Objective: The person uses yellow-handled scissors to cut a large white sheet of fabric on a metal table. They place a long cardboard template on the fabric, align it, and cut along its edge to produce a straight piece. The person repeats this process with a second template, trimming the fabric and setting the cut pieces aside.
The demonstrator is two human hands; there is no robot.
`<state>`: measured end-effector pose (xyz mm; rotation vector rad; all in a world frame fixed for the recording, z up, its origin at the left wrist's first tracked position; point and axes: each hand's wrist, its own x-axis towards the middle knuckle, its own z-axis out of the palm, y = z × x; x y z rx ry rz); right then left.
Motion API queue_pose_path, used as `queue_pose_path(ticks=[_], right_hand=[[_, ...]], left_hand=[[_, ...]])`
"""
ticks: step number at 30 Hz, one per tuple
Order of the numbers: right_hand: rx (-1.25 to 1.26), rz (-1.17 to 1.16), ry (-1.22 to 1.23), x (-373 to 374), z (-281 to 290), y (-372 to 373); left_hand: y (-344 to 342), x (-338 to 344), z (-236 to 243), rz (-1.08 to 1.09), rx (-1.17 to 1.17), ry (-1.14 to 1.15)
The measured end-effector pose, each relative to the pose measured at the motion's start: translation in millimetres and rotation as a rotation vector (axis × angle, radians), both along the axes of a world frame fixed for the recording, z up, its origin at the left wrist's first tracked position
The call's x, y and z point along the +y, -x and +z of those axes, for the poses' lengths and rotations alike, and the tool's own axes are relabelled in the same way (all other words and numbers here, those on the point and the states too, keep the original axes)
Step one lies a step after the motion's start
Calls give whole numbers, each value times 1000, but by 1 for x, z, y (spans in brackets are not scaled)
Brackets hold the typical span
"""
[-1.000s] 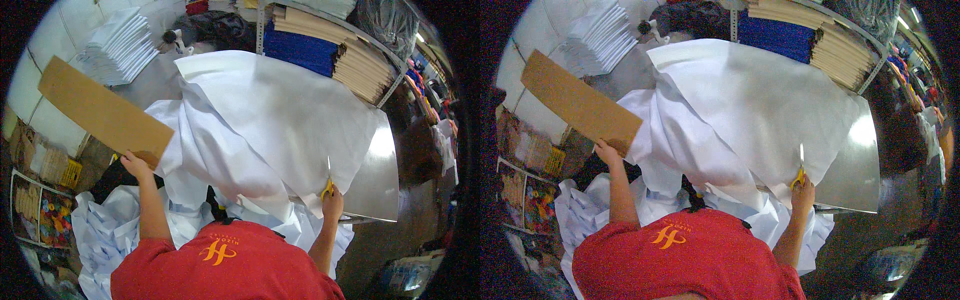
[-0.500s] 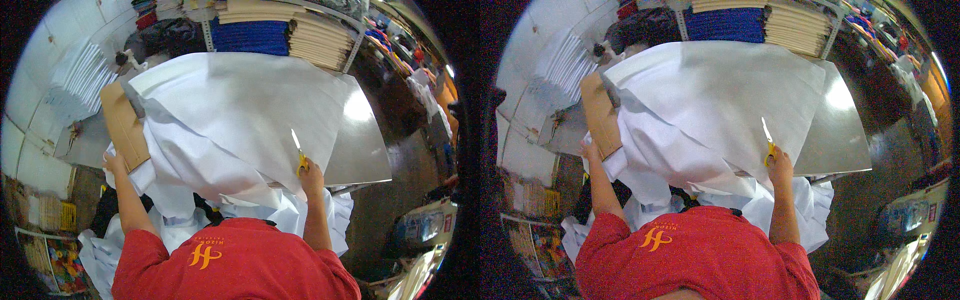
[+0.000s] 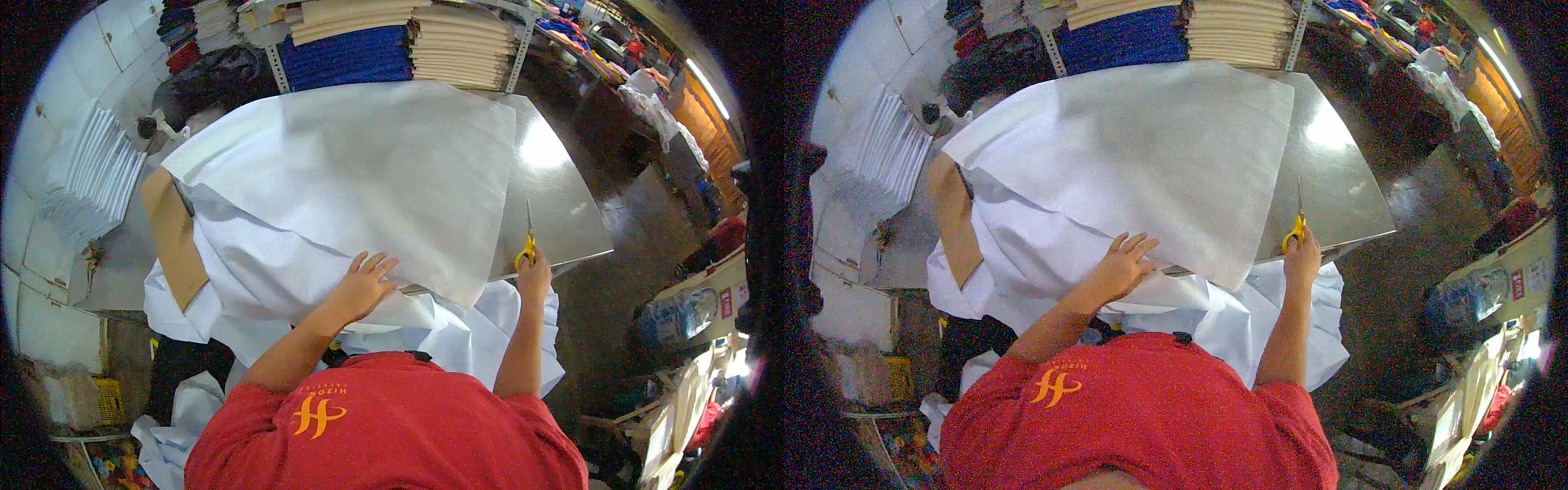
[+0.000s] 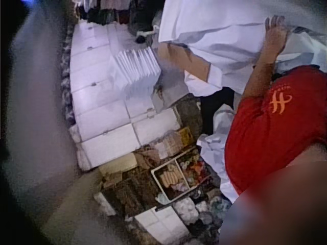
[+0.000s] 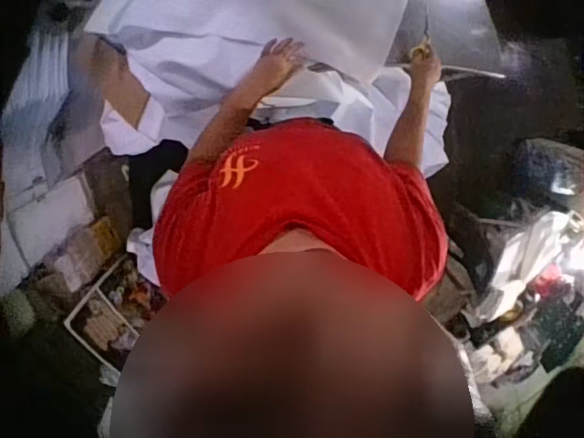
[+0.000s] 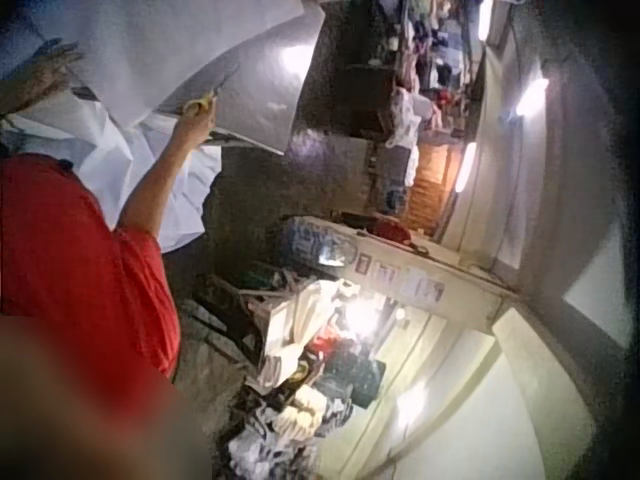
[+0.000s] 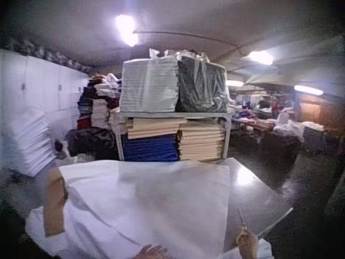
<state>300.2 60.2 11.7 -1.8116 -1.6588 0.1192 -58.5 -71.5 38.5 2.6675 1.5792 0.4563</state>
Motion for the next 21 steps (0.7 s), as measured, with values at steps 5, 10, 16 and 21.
queue_pose_path(ticks=[5, 10, 16, 21], right_hand=[[-135, 35, 140, 16, 7, -22], [424, 158, -23, 16, 24, 5], [441, 697, 205, -47, 52, 90], [434, 593, -8, -49, 54, 139]], left_hand=[[-11, 9, -12, 15, 67, 115], [-18, 15, -3, 8, -135, -26], [-34, 23, 31, -133, -230, -201], [-42, 4, 41, -228, -357, -95]])
